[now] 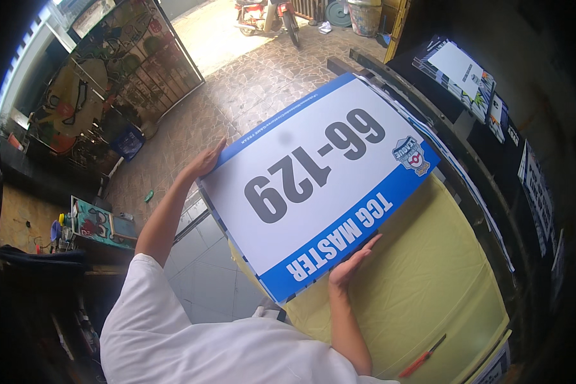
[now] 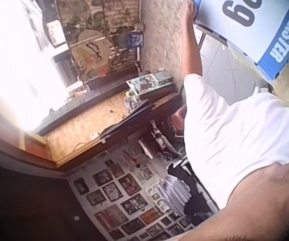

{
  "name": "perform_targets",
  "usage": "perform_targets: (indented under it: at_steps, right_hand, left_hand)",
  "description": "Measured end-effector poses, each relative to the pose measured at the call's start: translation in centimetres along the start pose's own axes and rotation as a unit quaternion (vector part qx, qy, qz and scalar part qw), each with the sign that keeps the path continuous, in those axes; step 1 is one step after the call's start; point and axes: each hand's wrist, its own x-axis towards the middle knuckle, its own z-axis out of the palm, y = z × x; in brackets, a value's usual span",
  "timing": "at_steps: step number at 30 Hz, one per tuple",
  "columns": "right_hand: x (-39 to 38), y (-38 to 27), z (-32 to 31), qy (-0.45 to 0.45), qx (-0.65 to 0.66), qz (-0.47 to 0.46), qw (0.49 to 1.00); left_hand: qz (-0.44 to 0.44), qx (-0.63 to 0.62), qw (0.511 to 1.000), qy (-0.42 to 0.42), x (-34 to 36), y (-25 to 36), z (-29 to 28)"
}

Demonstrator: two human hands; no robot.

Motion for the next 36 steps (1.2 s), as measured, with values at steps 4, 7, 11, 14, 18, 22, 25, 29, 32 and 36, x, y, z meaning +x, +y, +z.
perform_targets:
  at_steps: [4,7,11,14,18,22,25,29,32,36]
  right_hand:
    - [0.5,1.6,0.1,0.005,0.003,-0.037,0.999]
    - [0.6,1.9,-0.4,0.001,0.008,-0.031,0.999]
    - [0.1,2.5,-1.5,0.007,-0.076,-0.046,0.996]
    - [-0.4,2.7,-3.6,0.056,-0.151,-0.081,0.984]
    - [-0.1,-1.5,-4.8,0.05,-0.185,-0.104,0.976]
    - [5.4,-6.2,-3.7,-0.011,-0.394,-0.257,0.882]
    - [7.8,-8.6,0.6,-0.146,-0.517,-0.27,0.799]
    - [9.1,-6.6,5.3,-0.297,-0.505,-0.227,0.778]
    - [14.4,-4.7,6.7,-0.269,-0.454,-0.201,0.826]
    - [28.4,-5.2,4.6,-0.131,-0.505,-0.214,0.826]
  left_hand:
    - [0.039,-0.039,0.998,0.014,0.6,0.5,1.9]
    - [0.026,-0.061,0.998,0.005,-0.4,1.5,1.4]
    - [0.048,-0.143,0.985,0.082,-0.4,-1.3,-0.5]
    - [0.039,-0.306,0.909,0.281,-1.2,-3.2,-1.0]
    - [-0.015,-0.511,0.706,0.49,-8.1,-3.5,3.8]
    - [-0.062,-0.52,0.707,0.475,-14.2,-0.5,10.7]
    - [-0.079,-0.553,0.701,0.443,-16.4,2.2,12.6]
    - [-0.049,-0.63,0.664,0.4,-14.9,4.8,12.9]
    - [-0.064,-0.646,0.659,0.381,-14.6,6.2,12.3]
    - [-0.053,-0.654,0.664,0.359,-15.2,5.1,13.2]
